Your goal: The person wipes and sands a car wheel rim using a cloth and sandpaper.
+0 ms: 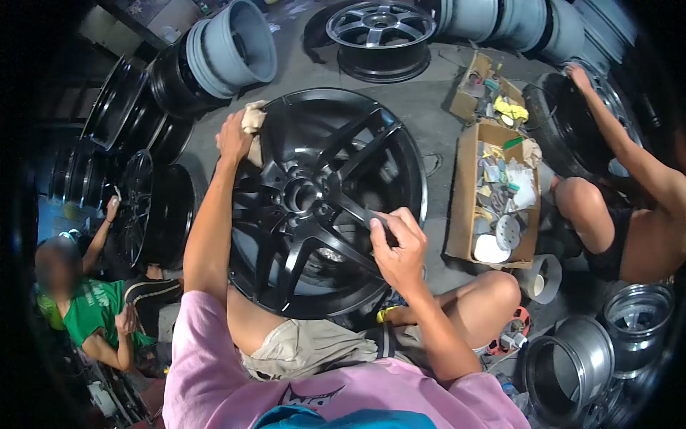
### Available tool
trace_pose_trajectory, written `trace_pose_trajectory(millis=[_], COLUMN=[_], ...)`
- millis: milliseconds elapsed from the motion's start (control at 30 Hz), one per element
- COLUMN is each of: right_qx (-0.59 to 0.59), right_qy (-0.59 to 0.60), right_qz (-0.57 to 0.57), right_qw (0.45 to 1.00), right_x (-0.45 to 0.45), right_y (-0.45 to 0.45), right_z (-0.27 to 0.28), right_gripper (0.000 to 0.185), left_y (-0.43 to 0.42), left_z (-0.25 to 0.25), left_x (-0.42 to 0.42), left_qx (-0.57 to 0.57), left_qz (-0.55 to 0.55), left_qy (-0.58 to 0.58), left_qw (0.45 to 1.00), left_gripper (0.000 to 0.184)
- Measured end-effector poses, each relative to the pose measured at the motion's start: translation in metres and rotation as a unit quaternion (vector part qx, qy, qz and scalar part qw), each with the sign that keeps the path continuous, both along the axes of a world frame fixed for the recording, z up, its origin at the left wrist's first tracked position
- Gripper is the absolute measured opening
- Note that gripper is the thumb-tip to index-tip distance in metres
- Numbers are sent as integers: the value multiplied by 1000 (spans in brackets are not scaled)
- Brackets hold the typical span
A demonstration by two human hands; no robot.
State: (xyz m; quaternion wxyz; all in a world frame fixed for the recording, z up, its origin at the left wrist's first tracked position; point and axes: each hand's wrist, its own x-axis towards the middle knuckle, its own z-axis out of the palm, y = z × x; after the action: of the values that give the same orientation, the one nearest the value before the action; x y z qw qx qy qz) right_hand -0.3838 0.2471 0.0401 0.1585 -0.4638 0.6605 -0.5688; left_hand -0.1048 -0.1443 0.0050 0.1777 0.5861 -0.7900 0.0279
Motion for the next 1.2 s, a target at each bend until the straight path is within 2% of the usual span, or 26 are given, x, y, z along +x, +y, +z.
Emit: trace_pose_trajectory(millis=[33,67,133,167,200,267,333,433,500,567,600,667,700,733,767,800,833,867,900,967,1000,1100,1133,1167,1200], right_qx=[-22,-20,-10,-2,3,10,12,4,24,17,26,20,18,2,8,2,-8,-19,-24,-113,-91,-95,-143,-151,-194], right_qy=[2,11,18,15,8,-3,0,8,-13,-12,-13,6,6,7,12,10,6,16,18,10,-84,-358,-411,-379,-391], right_qz=[1,1,4,5,8,12,12,22,13,4,-2,-19,-25,-36,-34,-48,-61,-61,-58,-118,-130,-184,-183,-186,-183], right_qw=[1000,1000,1000,1000,1000,1000,1000,1000,1000,1000,1000,1000,1000,999,999,999,998,998,998,986,984,910,882,894,881], right_x=[-1,-1,-1,-1,-1,-1,0,-1,3,4,4,3,3,3,2,2,2,0,-3,-7,-9,-13,-15,-24,-29], right_y=[-1,-2,-3,-2,-2,-3,-2,-4,-5,-5,-4,-3,-4,-4,-3,-2,-1,1,-1,0,8,7,7,14,19], right_z=[-1,-1,3,2,3,4,0,1,4,4,3,2,2,0,-1,-1,-2,-8,-14,-28,-47,-31,-17,-14,-1], right_gripper=[12,12,12,12,12,13,13,13,13,12,12,11,11,10,10,10,10,10,10,12,14,21,22,23,24], left_y=[-15,-27,-25,-16,-14,18,43,64,28,0,-22,-37,-30,-32,-29,-9,-17,19,55,100,113,163,188,216,245], left_z=[0,2,18,22,14,21,6,-2,-5,-5,-26,-30,-18,-7,-21,6,-27,-4,-10,-14,-10,16,20,18,8], left_x=[3,15,33,43,67,107,162,186,156,96,74,-6,-49,-88,-118,-152,-182,-219,-246,-284,-284,-272,-272,-269,-261], left_qx=[11,40,80,125,96,143,157,197,149,108,44,-9,-14,29,-106,-4,-66,55,-10,-70,-53,31,39,49,40], left_qz=[-28,-57,-31,-7,-6,3,-52,9,7,71,75,110,104,66,3,-57,-149,-201,-239,-326,-362,-408,-427,-443,-490], left_qy=[13,40,33,34,29,37,110,137,32,7,-12,-50,7,25,41,103,149,147,169,165,144,93,73,56,105], left_qw=[999,997,996,992,995,989,980,971,988,992,996,993,994,997,994,993,975,967,956,928,919,908,900,893,864], left_gripper=[58,48,45,44,50,49,46,44,48,53,55,61,59,49,39,36,36,35,36,39,39,41,43,46,45])
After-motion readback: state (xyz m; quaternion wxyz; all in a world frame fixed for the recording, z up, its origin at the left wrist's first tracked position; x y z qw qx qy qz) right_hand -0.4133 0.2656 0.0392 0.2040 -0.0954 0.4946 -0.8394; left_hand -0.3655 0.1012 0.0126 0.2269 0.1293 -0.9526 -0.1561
